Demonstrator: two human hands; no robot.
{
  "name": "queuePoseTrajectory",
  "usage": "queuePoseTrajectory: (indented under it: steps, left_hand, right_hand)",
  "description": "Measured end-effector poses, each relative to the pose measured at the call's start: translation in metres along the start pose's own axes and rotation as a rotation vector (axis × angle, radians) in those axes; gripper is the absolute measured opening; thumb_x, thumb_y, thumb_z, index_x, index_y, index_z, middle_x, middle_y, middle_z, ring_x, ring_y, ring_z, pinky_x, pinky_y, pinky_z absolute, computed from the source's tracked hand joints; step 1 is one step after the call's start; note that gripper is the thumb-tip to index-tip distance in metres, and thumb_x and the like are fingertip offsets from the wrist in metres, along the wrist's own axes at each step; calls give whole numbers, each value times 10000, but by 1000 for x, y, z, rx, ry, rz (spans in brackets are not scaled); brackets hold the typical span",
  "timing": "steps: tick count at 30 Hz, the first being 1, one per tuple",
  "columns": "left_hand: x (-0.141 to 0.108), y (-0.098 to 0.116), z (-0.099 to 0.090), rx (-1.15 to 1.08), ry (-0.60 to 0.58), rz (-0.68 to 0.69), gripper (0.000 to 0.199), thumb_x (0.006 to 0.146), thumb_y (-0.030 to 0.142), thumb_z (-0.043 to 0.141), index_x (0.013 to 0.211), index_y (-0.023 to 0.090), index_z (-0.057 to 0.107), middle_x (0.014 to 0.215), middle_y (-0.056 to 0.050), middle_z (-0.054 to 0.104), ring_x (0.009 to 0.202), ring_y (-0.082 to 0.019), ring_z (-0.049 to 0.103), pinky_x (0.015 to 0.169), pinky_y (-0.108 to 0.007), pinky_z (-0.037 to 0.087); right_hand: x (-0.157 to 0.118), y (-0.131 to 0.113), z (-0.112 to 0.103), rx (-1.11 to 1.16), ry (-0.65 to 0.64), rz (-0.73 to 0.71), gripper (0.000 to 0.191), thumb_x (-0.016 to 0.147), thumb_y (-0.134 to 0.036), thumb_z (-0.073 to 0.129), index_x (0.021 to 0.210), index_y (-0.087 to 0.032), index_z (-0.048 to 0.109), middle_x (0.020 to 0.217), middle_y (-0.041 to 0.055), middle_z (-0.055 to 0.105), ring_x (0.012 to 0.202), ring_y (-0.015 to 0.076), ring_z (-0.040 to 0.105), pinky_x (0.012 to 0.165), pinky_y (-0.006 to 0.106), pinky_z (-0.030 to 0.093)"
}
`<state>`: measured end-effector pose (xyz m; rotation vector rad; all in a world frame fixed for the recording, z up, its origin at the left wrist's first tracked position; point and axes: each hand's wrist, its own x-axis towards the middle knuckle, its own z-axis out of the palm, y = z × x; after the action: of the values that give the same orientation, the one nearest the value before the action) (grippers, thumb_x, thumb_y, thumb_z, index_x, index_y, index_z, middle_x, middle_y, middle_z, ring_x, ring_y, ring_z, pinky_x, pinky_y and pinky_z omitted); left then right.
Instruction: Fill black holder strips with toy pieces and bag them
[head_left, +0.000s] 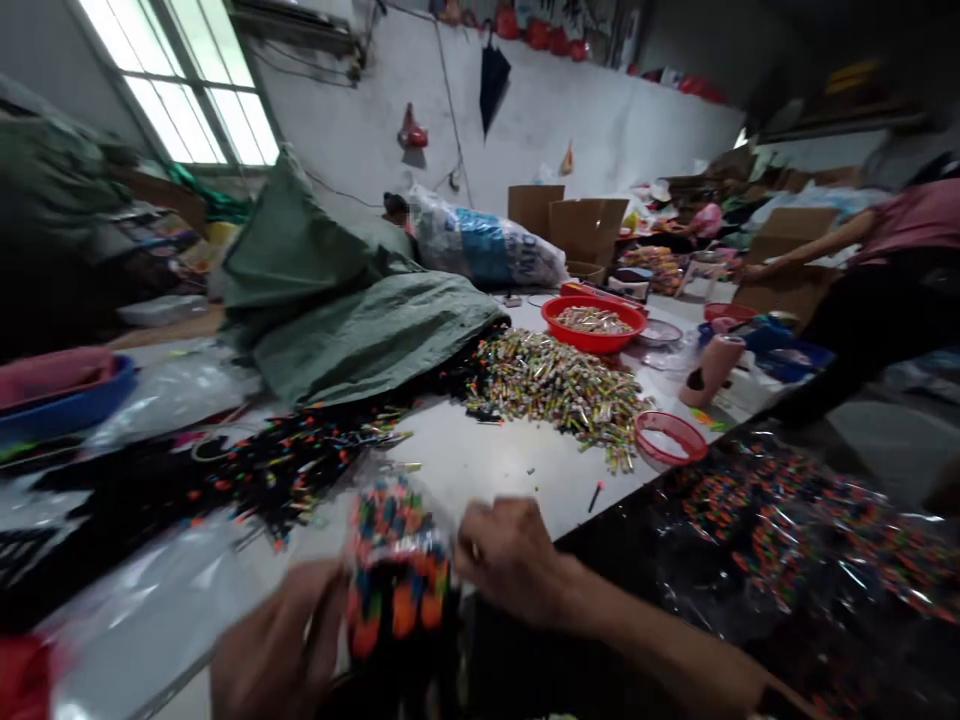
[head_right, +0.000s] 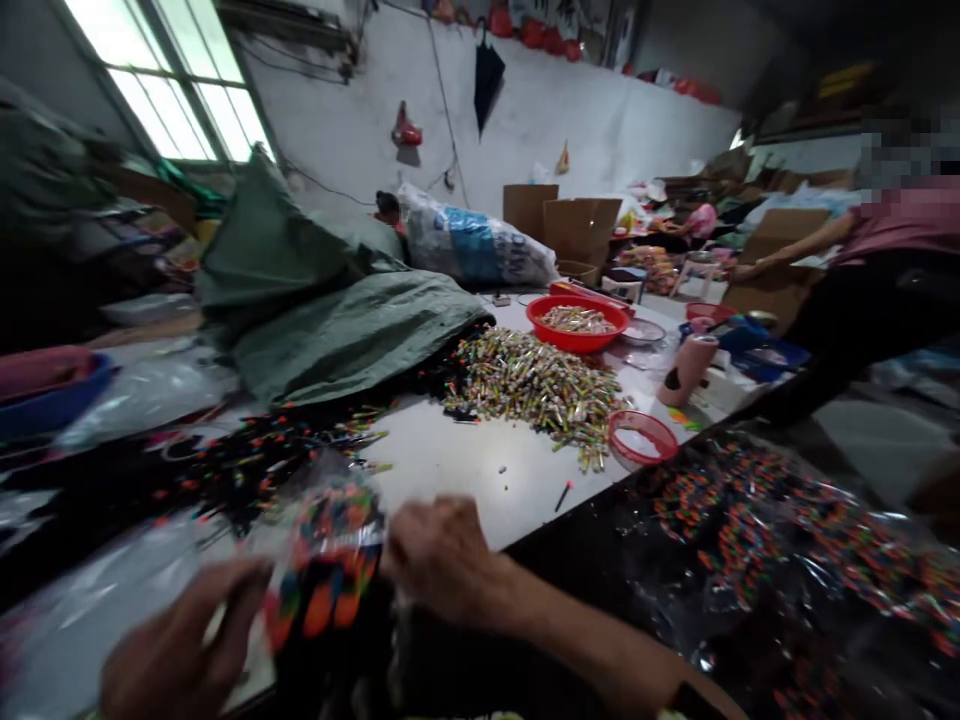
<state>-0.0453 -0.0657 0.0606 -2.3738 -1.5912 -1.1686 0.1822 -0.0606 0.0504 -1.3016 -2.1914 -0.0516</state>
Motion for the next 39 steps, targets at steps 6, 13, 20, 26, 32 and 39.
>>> queuePoseTrajectory:
  steps: [6, 13, 20, 26, 32, 39]
  left_hand:
    - [132, 22, -25, 350, 67, 99, 193, 870, 261, 361, 798, 197, 528, 760, -34, 614, 681, -184, 587, 576, -282, 362]
    - [176, 23, -15, 641, -164, 120, 205, 816, 104, 308, 860, 157, 501, 805, -90, 582, 626, -207, 560, 505, -298, 267]
    - [251, 22, 5, 396, -8, 144, 206, 828, 180, 355, 933, 169, 531, 832, -68, 604, 812, -203, 564, 680, -287, 348]
    - [281, 31, 29, 331, 79, 83, 318, 873, 165, 246, 1004, 101, 528, 883, -91, 602, 835, -175, 568, 687, -280, 372]
    - [166, 37, 66, 170, 63, 373, 229, 877, 204, 333, 788, 160, 539, 719, -31, 591, 609, -130, 566, 533, -224, 374]
    - [40, 3, 158, -174, 92, 690, 155, 876, 240, 415, 912, 186, 556, 804, -19, 668, 658, -98, 639, 555, -146, 460]
  right_hand:
    - [134, 19, -73, -275, 42, 126, 295, 885, -270, 319, 789, -159, 575, 692, 38, 608, 617, 137, 525, 553, 259, 247]
    - [180, 43, -87, -448, -184, -70, 247, 808, -160, 370, 870, -112, 605, 816, 114, 646, 702, 191, 560, 583, 274, 277]
    - [232, 79, -82, -430, -18, 170, 281, 835, -187, 381, 987, -112, 605, 972, 179, 635, 890, 244, 571, 678, 287, 348]
    - [255, 108, -86, -321, 132, 272, 297, 866, -216, 349, 1020, -135, 590, 1008, 149, 632, 927, 241, 567, 699, 291, 365]
    - [129, 114, -59, -156, 69, 315, 271, 883, -203, 358, 856, -87, 602, 815, 70, 635, 786, 125, 568, 679, 213, 352]
    - [-4, 180, -12, 200, -165, 689, 111, 820, -211, 534, 828, -159, 632, 708, -26, 637, 518, 76, 591, 507, 172, 426]
